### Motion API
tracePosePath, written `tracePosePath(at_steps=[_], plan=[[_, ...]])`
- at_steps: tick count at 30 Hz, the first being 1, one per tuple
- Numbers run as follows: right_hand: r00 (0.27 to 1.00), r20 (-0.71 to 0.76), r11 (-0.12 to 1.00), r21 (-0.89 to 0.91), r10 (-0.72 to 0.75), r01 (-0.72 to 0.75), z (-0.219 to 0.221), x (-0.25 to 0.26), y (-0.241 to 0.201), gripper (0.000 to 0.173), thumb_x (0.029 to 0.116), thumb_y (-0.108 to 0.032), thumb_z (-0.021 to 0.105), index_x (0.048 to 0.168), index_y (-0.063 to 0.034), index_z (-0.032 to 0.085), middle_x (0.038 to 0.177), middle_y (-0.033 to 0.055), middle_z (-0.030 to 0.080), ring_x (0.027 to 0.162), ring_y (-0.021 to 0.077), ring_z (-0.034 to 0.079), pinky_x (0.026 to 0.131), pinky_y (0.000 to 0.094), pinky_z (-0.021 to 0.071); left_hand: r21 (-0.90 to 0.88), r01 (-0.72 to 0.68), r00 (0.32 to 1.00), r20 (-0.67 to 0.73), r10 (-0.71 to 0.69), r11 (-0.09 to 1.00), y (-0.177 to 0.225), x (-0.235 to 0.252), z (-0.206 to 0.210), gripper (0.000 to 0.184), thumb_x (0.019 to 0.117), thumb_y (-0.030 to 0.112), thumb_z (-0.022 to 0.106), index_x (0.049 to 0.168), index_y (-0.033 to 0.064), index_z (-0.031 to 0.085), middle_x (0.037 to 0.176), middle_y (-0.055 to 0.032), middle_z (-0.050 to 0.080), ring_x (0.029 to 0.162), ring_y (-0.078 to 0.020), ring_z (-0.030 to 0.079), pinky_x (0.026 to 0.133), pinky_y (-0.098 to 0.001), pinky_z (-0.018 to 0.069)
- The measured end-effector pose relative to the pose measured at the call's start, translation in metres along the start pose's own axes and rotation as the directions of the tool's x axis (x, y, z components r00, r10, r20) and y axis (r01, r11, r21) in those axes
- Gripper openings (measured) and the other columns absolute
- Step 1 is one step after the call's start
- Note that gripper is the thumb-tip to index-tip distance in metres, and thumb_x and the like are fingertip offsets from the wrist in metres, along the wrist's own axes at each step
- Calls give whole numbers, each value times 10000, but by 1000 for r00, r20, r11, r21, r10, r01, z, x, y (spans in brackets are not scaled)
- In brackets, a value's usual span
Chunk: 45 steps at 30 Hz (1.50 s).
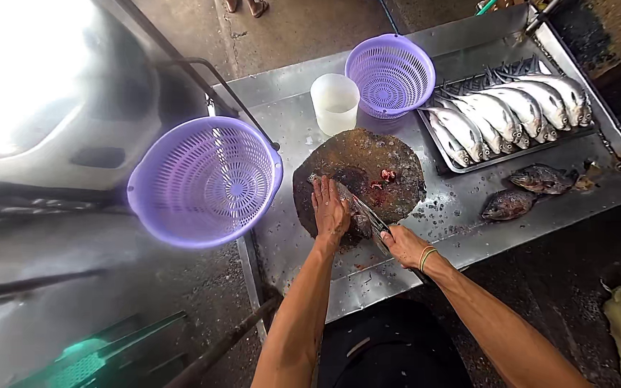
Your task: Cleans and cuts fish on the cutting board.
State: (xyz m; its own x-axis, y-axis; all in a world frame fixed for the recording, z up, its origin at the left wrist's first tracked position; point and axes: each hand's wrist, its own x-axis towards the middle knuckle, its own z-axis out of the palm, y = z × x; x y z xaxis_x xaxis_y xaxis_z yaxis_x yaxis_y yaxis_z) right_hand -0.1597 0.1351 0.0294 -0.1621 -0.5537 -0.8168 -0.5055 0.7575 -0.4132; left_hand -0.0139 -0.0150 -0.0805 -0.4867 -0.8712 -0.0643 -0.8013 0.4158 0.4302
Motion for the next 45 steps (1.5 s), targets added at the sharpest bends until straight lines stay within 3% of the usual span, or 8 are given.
tracePosePath(at_steps=[4,9,24,28,33,35,40,45], plan=[[1000,19,1000,-8,-9,9,-5,-4,5,421,1122,-392,323,1061,-46,556,772,109,564,556,212,591,554,384,533,-22,-3,1000,-22,3,1000,3,-4,2,668,995,270,448,1586,-12,319,1711,-169,185,1596,-341,105,1261,-583,135],[992,-90,995,-55,-87,83,-9,37,-37,461,1124,-374,312,1157,-7,590,970,182,642,780,284,685,735,461,571,-22,33,999,-6,-33,999,3,-2,4,654,1014,281,424,1580,-31,320,1705,-186,192,1594,-366,94,1258,-597,125],[994,72,984,-153,-83,93,-31,40,-34,482,1125,-417,290,1109,-23,568,844,137,590,616,228,619,600,401,548,-20,79,997,-11,-79,997,-2,0,-1,714,1016,308,371,1615,-40,200,1717,-210,101,1600,-356,63,1265,-578,103],[994,100,983,-169,-52,68,-26,31,-27,469,1127,-405,293,1129,-27,572,854,136,592,612,227,616,595,397,546,-162,114,991,-56,-124,980,0,-16,-13,709,989,275,423,1598,-48,259,1692,-239,187,1573,-401,182,1253,-604,154],[985,150,992,-83,-86,99,-30,49,-27,437,1128,-388,312,1145,-24,554,810,113,563,566,192,590,548,358,534,-491,516,821,50,-569,702,34,-58,-49,660,943,239,683,1481,-52,435,1395,-275,557,1288,-383,564,1089,-515,462],[974,198,993,-14,-112,117,-33,52,-22,381,1127,-362,340,1164,-37,536,775,85,544,546,168,576,529,332,529,-542,612,745,151,-649,576,39,-51,-45,688,911,275,748,1453,-43,467,1358,-277,580,1261,-393,572,1064,-539,467],[957,228,967,222,-180,129,-24,54,-5,224,1074,-238,465,1186,-57,534,716,62,556,492,146,560,478,314,522,-672,604,676,149,-721,428,47,-35,-33,747,816,189,850,1427,-32,481,1295,-283,621,1215,-395,609,1021,-564,497],[931,236,918,350,-278,186,0,47,4,183,1053,-193,492,1152,-44,532,686,67,566,471,162,573,470,329,538,-823,501,713,219,-666,267,45,-48,-29,348,812,102,834,1099,-31,687,943,-172,732,849,-255,722,791,-458,601]])
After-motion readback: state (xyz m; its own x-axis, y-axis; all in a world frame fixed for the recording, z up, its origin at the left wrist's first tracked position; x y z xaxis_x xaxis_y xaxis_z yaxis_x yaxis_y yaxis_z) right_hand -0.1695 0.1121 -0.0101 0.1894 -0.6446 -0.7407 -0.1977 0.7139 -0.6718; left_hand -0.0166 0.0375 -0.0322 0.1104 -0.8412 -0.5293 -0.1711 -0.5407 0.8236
